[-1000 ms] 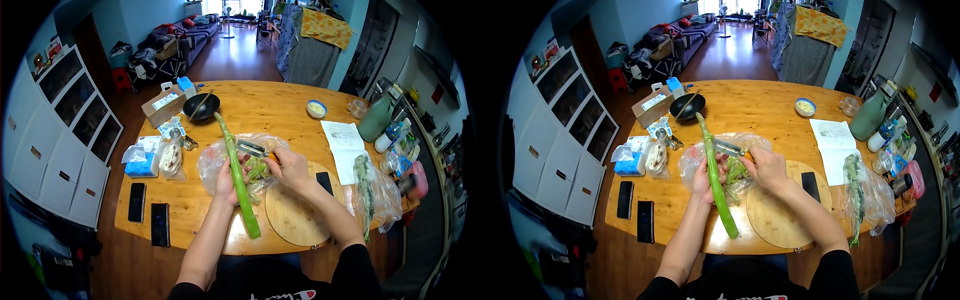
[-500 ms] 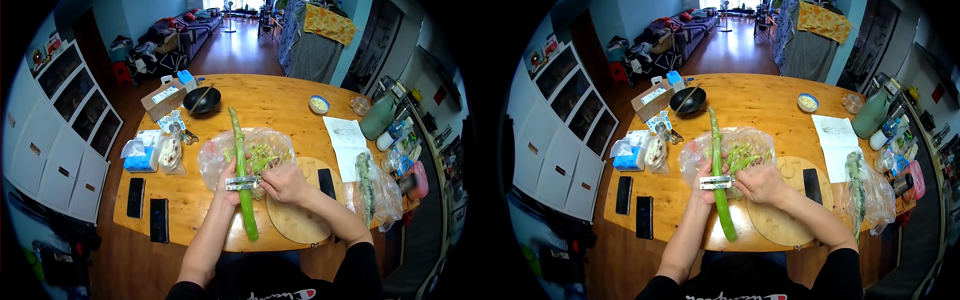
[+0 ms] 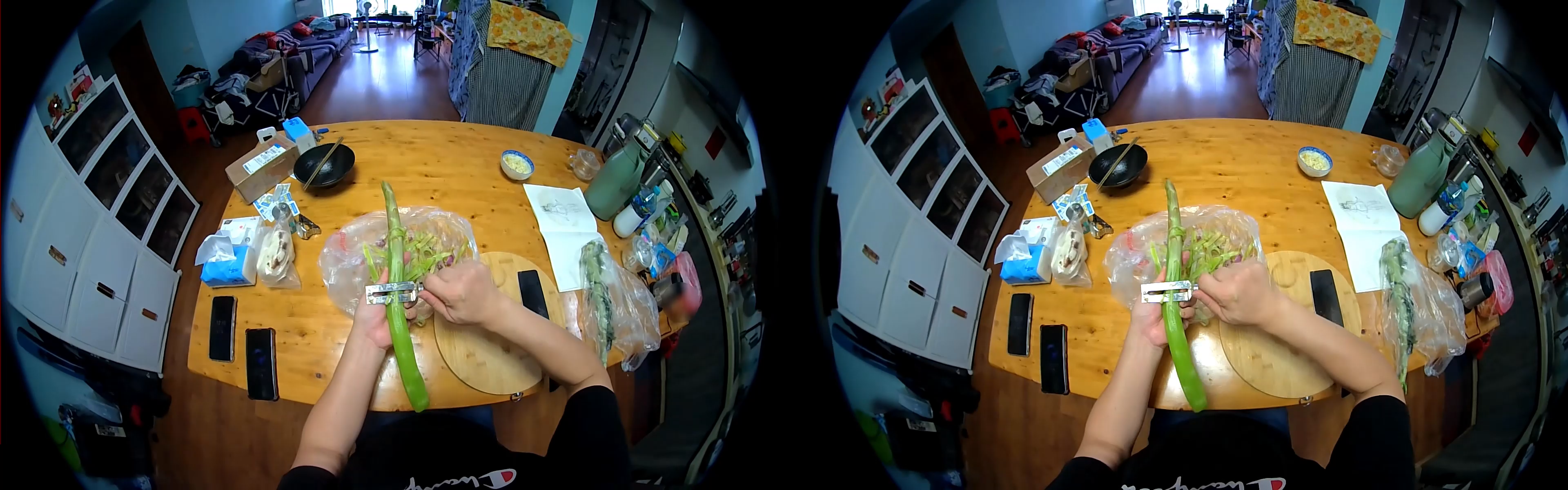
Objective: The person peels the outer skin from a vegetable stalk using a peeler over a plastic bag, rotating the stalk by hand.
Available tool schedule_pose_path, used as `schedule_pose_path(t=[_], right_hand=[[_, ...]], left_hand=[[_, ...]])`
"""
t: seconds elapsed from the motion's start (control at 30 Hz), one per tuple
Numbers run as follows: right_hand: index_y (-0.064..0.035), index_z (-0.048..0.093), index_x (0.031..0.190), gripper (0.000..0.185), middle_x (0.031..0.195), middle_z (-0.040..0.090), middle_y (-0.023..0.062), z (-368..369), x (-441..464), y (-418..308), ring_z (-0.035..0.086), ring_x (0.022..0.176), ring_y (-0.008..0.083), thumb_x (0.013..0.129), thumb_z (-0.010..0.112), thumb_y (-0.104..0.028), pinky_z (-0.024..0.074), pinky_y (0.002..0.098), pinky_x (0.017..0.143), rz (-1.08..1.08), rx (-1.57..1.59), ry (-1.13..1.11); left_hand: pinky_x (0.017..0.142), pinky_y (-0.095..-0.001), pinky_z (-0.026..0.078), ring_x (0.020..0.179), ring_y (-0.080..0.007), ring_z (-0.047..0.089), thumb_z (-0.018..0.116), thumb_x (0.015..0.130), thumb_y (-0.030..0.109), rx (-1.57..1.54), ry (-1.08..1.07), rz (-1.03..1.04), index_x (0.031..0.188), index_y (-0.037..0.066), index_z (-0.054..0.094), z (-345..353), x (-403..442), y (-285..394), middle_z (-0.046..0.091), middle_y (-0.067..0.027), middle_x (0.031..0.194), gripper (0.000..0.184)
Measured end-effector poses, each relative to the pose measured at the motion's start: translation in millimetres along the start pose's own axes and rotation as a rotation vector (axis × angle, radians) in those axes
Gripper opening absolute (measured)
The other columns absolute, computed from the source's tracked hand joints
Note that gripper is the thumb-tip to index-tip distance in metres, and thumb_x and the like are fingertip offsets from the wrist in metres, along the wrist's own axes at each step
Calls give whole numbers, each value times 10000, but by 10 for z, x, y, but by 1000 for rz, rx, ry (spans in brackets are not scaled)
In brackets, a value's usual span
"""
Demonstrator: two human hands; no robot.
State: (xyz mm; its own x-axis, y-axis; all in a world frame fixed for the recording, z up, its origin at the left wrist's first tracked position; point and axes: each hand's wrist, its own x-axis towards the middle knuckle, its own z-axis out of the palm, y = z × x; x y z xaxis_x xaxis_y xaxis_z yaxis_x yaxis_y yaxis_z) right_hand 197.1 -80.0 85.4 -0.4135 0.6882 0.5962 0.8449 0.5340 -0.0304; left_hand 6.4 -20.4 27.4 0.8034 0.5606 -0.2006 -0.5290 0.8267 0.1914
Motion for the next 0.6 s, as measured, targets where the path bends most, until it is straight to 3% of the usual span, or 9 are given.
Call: schedule_pose_path(t=[0.1,0.3,0.4,0.5,0.6], right_hand=[[-141,538,710,282,545,530,50,108,-21,214,575,477,264,886,690,-300,438,394,441,97,19,-9],[-132,537,721,282,563,557,70,207,-54,320,582,491,293,899,675,-303,438,409,442,168,-10,25],[-135,550,734,273,570,571,73,231,-19,386,589,497,301,910,665,-309,439,418,442,176,-9,55],[-139,566,751,263,574,580,78,202,-37,276,597,504,303,922,658,-316,446,424,447,172,-4,-45],[-142,571,767,257,565,575,77,389,-12,599,594,502,306,934,649,-321,448,425,448,309,-169,45]], left_hand=[[507,-283,435,597,-155,489,361,1096,367,0,-6,-32,1500,244,457,-80,25,-12,561,-61,785,433],[519,-291,424,609,-166,476,366,1096,385,-74,48,-59,1228,152,566,-152,3,-27,539,-70,796,334],[525,-293,429,632,-171,490,374,1094,397,40,30,-39,1072,122,547,-142,-32,-55,535,-71,803,325],[533,-293,437,662,-175,509,378,1093,406,36,37,-37,1213,137,557,-237,-45,-58,538,-74,816,345],[556,-297,449,706,-174,525,389,1089,408,70,-56,-52,1374,175,513,-281,-60,-39,549,-65,846,389]])
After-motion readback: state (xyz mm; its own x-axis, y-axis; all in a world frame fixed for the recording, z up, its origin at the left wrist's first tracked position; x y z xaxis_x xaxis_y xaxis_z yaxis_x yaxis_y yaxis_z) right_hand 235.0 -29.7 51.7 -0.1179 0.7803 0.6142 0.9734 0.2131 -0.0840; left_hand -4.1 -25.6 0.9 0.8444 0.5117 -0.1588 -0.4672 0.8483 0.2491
